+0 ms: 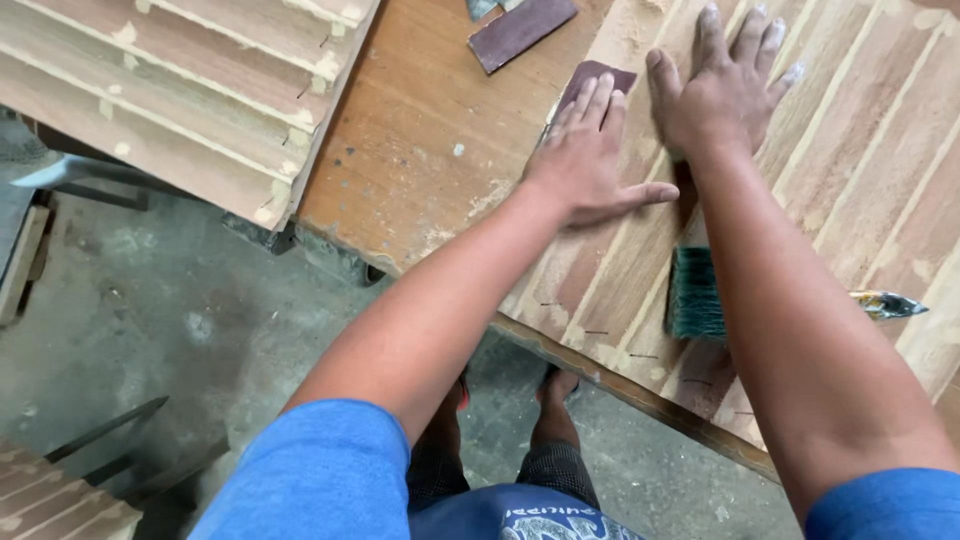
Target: The person sands a wooden board on a workbench using a sanding block, then brushes off dust with a brush. The person repeats the sanding and brushing process multiple times.
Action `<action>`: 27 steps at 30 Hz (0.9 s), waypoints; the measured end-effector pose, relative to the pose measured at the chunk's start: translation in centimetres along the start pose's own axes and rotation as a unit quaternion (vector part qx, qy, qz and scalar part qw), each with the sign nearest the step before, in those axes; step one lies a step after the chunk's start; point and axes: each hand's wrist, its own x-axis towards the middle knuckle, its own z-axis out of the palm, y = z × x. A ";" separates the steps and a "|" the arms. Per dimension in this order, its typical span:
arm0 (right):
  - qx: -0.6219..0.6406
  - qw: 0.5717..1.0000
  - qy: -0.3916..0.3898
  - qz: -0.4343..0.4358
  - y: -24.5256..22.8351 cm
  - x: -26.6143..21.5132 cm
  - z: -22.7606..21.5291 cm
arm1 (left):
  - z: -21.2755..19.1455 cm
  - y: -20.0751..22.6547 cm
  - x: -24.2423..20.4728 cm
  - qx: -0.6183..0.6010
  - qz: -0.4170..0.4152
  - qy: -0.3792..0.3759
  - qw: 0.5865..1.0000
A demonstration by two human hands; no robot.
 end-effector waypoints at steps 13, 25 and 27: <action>-0.004 1.000 0.020 -0.016 1.2 1.1 1.6 | 4.4 0.0 -13.7 -0.022 0.012 0.060 0.998; -0.016 0.999 0.023 -0.022 1.1 1.4 0.8 | 6.0 -0.2 -17.4 -0.021 0.004 0.123 0.992; -0.005 1.000 0.004 0.002 0.6 0.6 0.8 | 2.8 0.8 -11.3 -0.061 -0.003 0.039 0.997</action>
